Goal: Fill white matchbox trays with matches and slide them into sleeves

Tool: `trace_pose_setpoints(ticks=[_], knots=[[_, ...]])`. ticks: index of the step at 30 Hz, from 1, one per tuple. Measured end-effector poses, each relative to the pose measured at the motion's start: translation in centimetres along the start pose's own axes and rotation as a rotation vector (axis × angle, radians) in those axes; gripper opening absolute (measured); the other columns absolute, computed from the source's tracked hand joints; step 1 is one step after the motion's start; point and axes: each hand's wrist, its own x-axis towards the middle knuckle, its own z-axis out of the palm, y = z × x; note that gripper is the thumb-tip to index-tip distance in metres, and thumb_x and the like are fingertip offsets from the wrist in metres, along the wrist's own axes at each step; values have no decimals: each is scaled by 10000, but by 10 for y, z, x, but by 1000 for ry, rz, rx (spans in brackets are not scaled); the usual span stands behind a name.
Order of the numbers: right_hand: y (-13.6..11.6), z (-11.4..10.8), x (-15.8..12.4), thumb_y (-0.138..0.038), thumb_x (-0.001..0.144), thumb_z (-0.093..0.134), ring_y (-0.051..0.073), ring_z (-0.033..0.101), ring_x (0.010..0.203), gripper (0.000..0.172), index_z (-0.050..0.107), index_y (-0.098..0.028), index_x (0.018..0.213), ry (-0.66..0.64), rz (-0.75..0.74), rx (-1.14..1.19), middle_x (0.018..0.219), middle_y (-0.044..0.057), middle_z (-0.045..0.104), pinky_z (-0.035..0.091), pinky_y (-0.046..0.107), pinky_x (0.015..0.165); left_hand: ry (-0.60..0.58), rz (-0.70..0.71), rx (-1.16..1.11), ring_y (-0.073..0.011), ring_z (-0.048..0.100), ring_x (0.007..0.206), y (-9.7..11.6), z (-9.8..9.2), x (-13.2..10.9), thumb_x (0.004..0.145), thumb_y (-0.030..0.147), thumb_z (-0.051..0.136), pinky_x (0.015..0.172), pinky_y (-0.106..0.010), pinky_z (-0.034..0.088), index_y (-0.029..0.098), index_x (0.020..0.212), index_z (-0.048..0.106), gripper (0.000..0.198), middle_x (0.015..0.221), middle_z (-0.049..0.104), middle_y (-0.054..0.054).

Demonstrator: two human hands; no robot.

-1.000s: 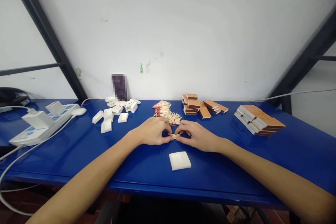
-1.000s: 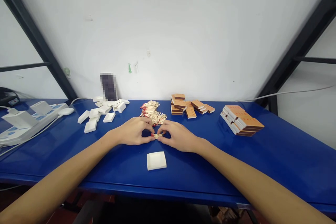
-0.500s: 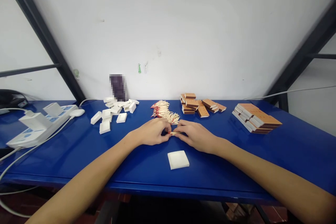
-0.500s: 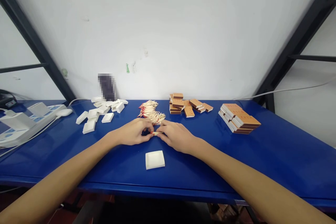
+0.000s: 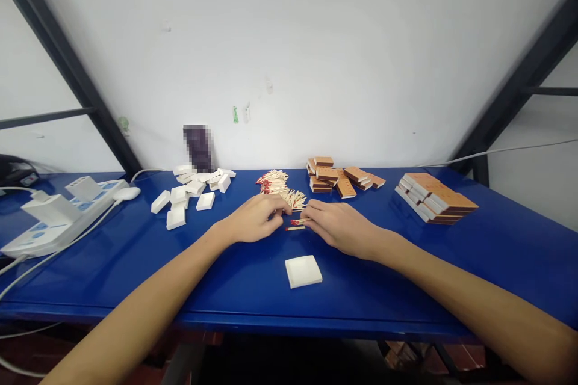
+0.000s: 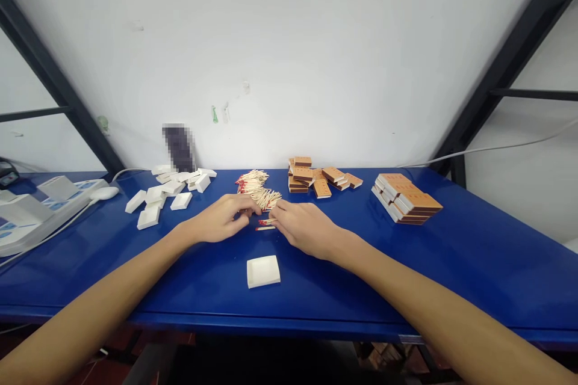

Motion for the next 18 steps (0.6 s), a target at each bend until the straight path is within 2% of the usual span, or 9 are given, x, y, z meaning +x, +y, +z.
trace_pose_setpoints(ticks=[3,6,11,18], knots=[[-12,-21,-13,-252,1035,363,163,585,746,278,624,-175,980,-13,-114,117,932,59,621,402,291,638,29,-7,27,-162,607,830,-3,-4,-1,843,89,417,795,-294,453,151,964,664,282,930,688,-44],[-28,-34,-24,-287,1036,384,142,547,669,264,610,-196,933,-87,-197,167,907,34,625,377,292,609,-9,-27,40,-167,609,843,-3,-3,-2,900,189,479,796,-300,453,160,965,683,217,930,677,-44],[-38,-27,-28,-230,1012,412,168,542,665,230,613,-183,910,-103,-262,45,866,48,629,345,313,604,-100,-38,-15,-198,576,983,3,8,0,935,383,551,865,-325,460,191,1077,652,260,1071,587,-69],[-40,-19,-25,-238,993,458,165,579,683,229,639,-173,868,-123,-243,61,892,54,631,369,313,596,-135,-158,79,-212,551,948,14,16,3,946,256,493,814,-339,449,163,959,623,160,1028,536,-77]])
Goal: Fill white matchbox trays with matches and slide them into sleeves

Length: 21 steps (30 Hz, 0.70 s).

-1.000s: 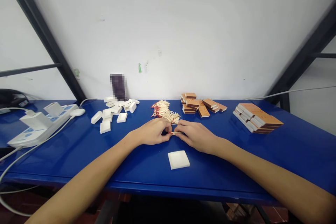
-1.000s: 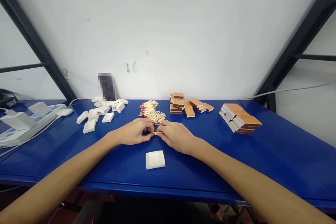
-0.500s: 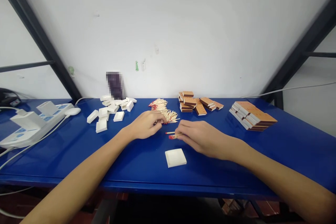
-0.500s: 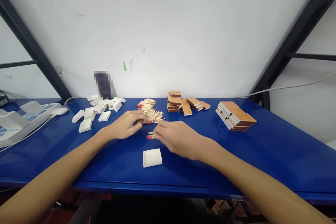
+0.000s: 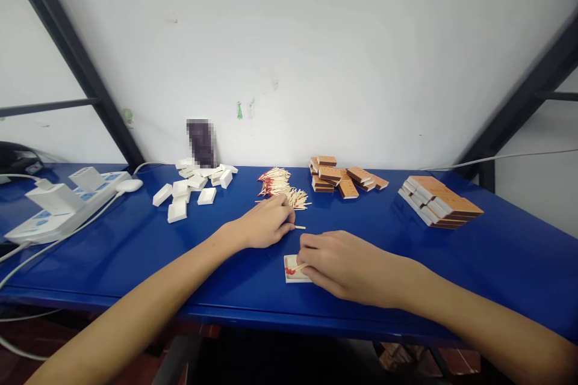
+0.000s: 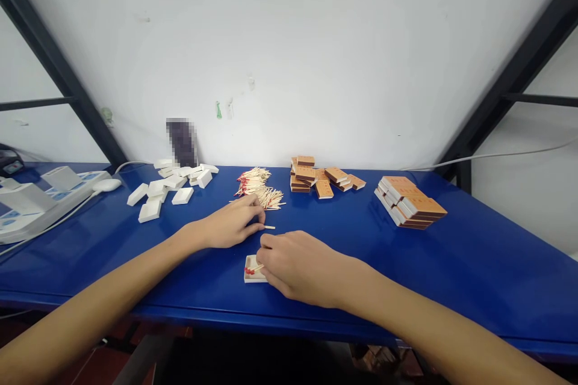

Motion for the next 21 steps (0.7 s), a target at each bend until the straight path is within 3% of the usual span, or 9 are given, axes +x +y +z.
trace_pose_setpoints(ticks=[6,10,15,18,21], knots=[[1,-2,0,-277,992,482,155,591,683,238,674,-175,895,-28,38,89,916,49,617,391,297,613,-62,13,167,-213,538,859,10,-3,-1,932,226,471,774,-340,423,140,893,603,162,958,545,-90],[5,-10,-1,-285,988,488,137,570,677,243,678,-177,884,1,50,173,891,41,606,398,280,620,-100,30,110,-199,536,839,5,-5,-3,862,203,533,764,-315,418,150,864,598,84,929,544,-67],[24,-17,-4,-224,974,444,137,524,661,259,662,-170,845,238,61,155,791,38,583,378,275,614,-126,70,-47,-172,533,826,4,-20,-9,869,220,531,786,-296,421,162,879,588,82,926,538,-41],[40,-20,-6,-236,970,429,147,520,663,278,660,-167,831,379,128,140,760,47,590,370,284,623,-118,101,-199,-150,532,829,17,-30,-15,859,210,534,795,-270,425,177,875,583,61,923,548,-16],[50,-21,-8,-233,953,446,153,520,667,265,650,-163,798,433,175,135,737,46,595,369,290,637,-166,142,-259,-145,532,823,34,-30,-22,830,203,569,780,-256,425,187,855,589,35,914,553,-5]])
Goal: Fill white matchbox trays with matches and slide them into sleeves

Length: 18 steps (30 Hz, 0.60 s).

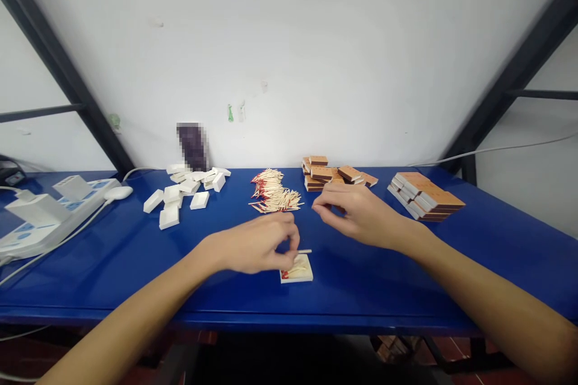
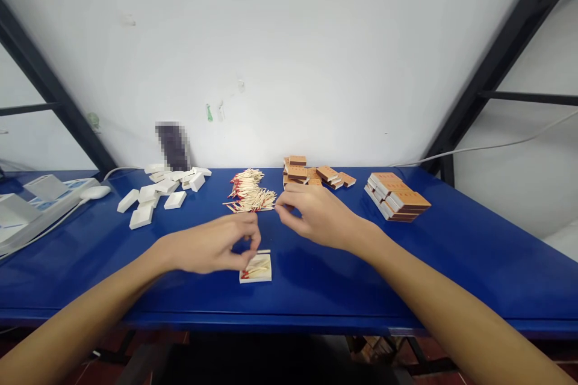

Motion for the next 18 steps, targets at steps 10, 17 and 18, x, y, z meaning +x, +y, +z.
trace_pose_setpoints(ticks=[10,17,18], knots=[[-6,21,-3,-208,942,493,138,522,700,165,621,-171,844,-240,-68,38,779,16,602,343,270,643,-29,16,151,-148,521,741,3,14,0,803,287,602,725,-274,397,192,807,567,101,864,551,-2],[-7,23,-2,-155,900,508,114,449,662,158,504,-183,745,-265,-31,252,739,-17,521,353,253,635,22,11,151,-127,458,625,-24,-7,-4,743,161,507,618,-259,351,179,708,508,40,698,534,13],[-8,24,-2,-161,894,521,113,450,665,150,504,-184,747,-272,-21,297,745,-18,522,361,250,638,65,-35,182,-125,434,597,-34,-11,-5,739,153,489,598,-263,332,179,686,498,59,658,518,17]])
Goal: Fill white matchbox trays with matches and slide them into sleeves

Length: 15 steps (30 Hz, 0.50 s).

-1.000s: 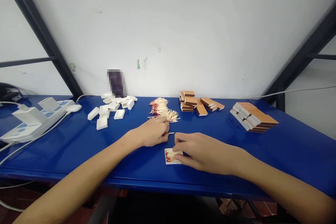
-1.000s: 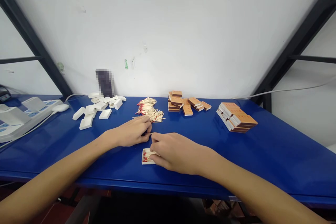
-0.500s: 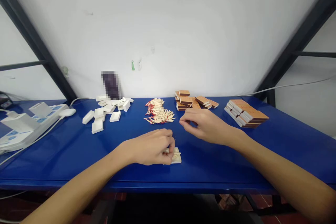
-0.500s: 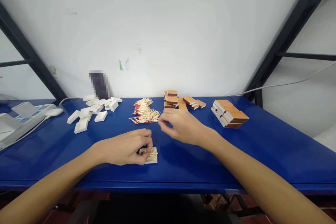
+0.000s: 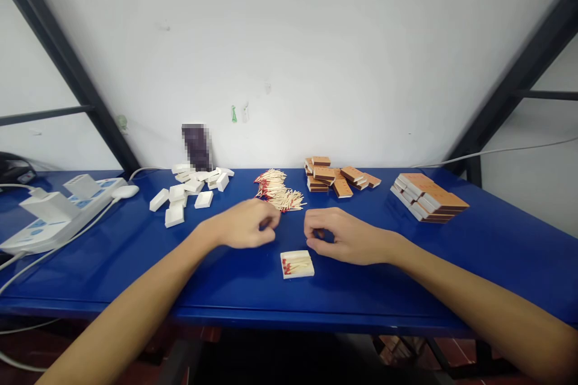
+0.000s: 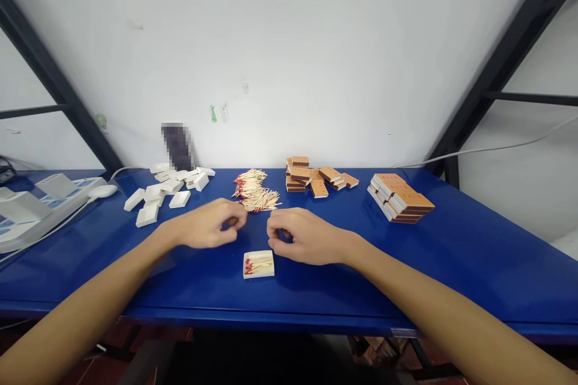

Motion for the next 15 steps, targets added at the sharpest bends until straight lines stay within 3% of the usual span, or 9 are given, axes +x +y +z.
trace_pose_setpoints(ticks=[3,6,11,15], knots=[[1,7,2,-189,885,558,104,453,660,120,518,-186,772,-55,20,109,765,-22,526,371,238,623,100,-149,106,-125,391,544,-28,-3,-3,733,172,482,556,-276,271,182,639,480,94,583,487,20],[3,15,3,-188,868,584,97,431,642,133,508,-188,759,-77,17,113,757,-30,506,353,235,604,133,-191,120,-121,384,518,-43,-2,-5,725,182,480,543,-280,254,186,633,476,93,560,493,22],[4,18,5,-172,869,562,107,424,646,120,505,-187,764,-39,-8,64,740,-26,493,344,251,619,172,-204,111,-117,389,500,-42,-3,-5,745,198,468,531,-275,256,185,660,507,94,558,505,23],[1,17,3,-233,887,577,125,468,701,47,562,-189,879,-29,-25,81,820,-3,535,388,263,668,209,-228,143,-128,430,521,-43,-4,-5,773,220,465,540,-271,266,185,712,565,123,596,551,10]])
